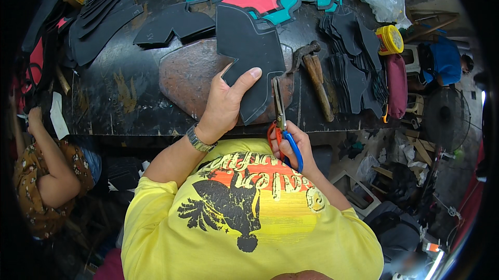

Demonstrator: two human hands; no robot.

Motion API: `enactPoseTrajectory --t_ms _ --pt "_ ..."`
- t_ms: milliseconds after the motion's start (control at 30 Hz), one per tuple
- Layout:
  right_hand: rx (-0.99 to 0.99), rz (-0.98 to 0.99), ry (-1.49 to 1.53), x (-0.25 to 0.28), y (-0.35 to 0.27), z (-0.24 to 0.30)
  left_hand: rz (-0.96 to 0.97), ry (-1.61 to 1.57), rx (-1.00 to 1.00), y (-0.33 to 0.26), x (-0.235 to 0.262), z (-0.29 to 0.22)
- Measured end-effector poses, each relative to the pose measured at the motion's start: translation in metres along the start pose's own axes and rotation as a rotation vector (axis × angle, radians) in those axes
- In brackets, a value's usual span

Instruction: The person uses a hammer and punch to mark and shape a teal rubber piece, then switches to a black rubber piece, trimming its edges with scissors. They then work on a pink rubber piece, using the hammer and punch to create indentations along its edge.

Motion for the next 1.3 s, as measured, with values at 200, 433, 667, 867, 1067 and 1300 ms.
enactPoseTrajectory --t_ms 200,433,667,867,1067,1300 --pt "-0.002 -0.002 -0.017 -0.0003 0.0001 0.0 0.022 0.035 -0.015 -0.0011 -0.0006 -0.0047" --pt "-0.019 -0.01 -0.028 0.0014 -0.0008 -0.0018 0.023 0.05 -0.014 -0.0015 -0.0002 -0.0051" --pt "0.002 -0.027 0.01 0.0018 -0.0011 -0.0023 0.034 0.085 -0.016 0.0005 0.002 -0.0058" --pt "0.0 0.019 0.088 -0.0003 -0.0005 -0.0009 0.036 0.075 0.008 0.001 0.0049 -0.0057" --pt "0.012 0.007 0.054 -0.0007 -0.0001 0.0016 0.04 0.076 0.005 -0.0002 0.0047 -0.0073" --pt "-0.029 -0.016 -0.006 0.0011 -0.0012 -0.0004 0.049 0.083 0.008 -0.0001 0.0047 -0.0083"
Point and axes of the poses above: each hand's wrist, its own y-axis towards the middle knuckle, its own x-axis out of the back of the hand, z = x × y, the point moved 5 cm from there along y, towards the middle knuckle, and after that the axes turned 3 degrees about y, right-handed, at the moved point
